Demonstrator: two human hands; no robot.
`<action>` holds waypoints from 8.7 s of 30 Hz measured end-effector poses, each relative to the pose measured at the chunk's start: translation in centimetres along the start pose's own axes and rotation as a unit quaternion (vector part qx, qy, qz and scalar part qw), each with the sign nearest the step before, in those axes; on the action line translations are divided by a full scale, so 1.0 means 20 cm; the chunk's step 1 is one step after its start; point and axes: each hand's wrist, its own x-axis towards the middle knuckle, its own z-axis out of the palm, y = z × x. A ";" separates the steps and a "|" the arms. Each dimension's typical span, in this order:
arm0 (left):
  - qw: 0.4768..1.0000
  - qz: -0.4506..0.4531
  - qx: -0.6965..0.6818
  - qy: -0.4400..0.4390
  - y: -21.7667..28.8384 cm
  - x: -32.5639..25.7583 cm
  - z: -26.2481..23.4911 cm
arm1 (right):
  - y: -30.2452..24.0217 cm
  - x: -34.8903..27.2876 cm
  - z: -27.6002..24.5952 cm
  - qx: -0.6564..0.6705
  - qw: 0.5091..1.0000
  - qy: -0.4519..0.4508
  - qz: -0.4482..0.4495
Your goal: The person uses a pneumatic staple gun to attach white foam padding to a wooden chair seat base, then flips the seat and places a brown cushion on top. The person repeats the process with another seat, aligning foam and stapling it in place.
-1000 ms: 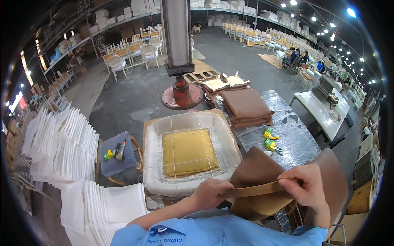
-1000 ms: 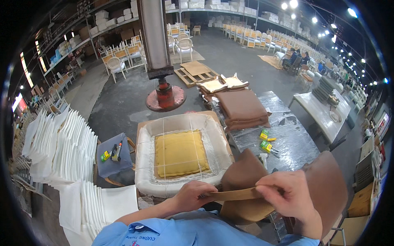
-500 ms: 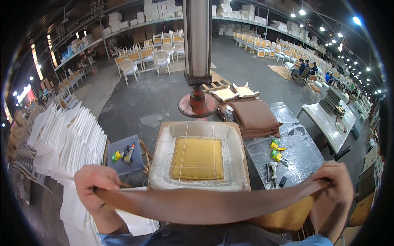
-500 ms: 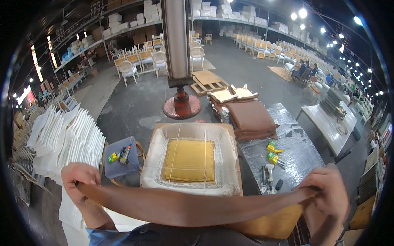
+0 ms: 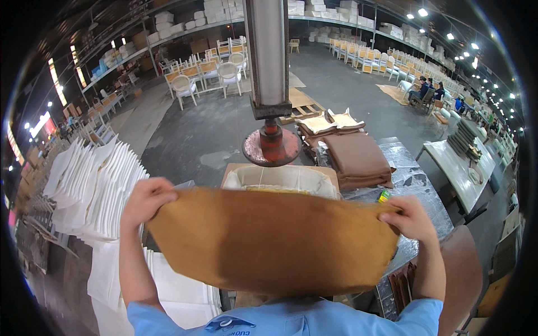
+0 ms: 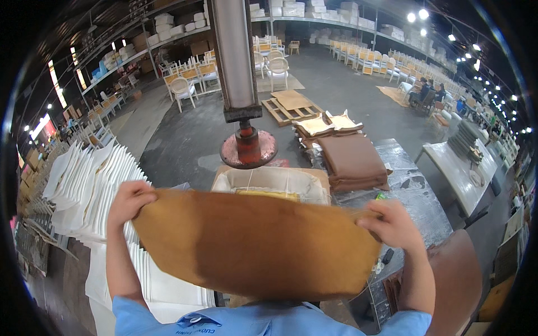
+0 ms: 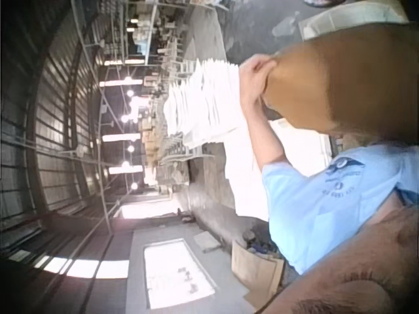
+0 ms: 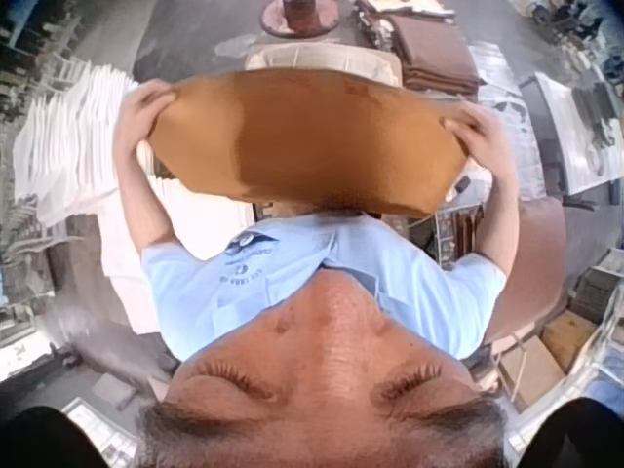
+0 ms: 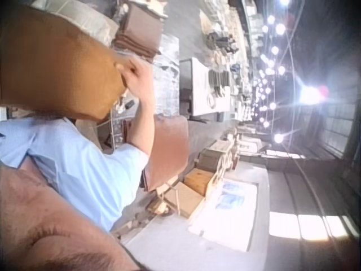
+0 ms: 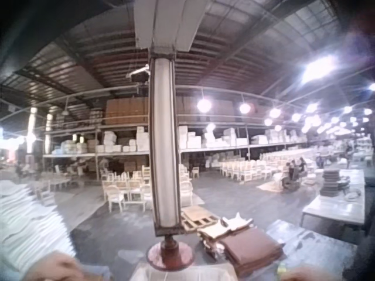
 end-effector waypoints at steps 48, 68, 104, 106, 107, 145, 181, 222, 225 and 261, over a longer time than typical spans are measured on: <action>0.916 -0.359 -0.045 0.176 -1.34 0.05 1.17 | 1.40 0.73 1.37 0.262 0.858 0.026 0.440; 0.831 -0.422 -0.319 0.174 -1.09 -0.89 1.30 | 1.05 -0.32 1.26 0.344 0.816 0.057 0.461; 0.899 -0.317 -0.021 0.302 -1.22 -0.69 1.42 | 1.13 -0.26 1.63 0.238 0.870 0.263 0.341; 0.902 -0.298 -0.023 0.310 -1.23 -0.70 1.40 | 1.13 -0.25 1.64 0.195 0.885 0.259 0.335; 0.904 -0.295 -0.022 0.307 -1.23 -0.70 1.40 | 1.13 -0.25 1.64 0.171 0.891 0.259 0.332; 0.882 -0.374 -0.171 0.228 -1.04 0.03 1.26 | 1.42 0.70 1.49 0.082 0.915 0.070 0.389; 0.792 -0.526 -0.297 0.093 -0.99 -0.79 1.25 | 1.30 -0.17 1.10 0.426 0.753 -0.042 0.500; 0.959 -0.123 0.092 0.238 -0.99 -0.60 1.26 | 1.00 -0.21 1.31 -0.117 0.946 0.187 0.237; 0.951 -0.088 0.248 0.161 -0.94 -0.41 1.44 | 0.84 -0.07 1.47 -0.155 0.967 0.122 0.162; 0.849 -0.431 -0.051 0.301 -1.44 -0.27 1.42 | 1.31 0.39 1.52 0.222 0.913 0.097 0.329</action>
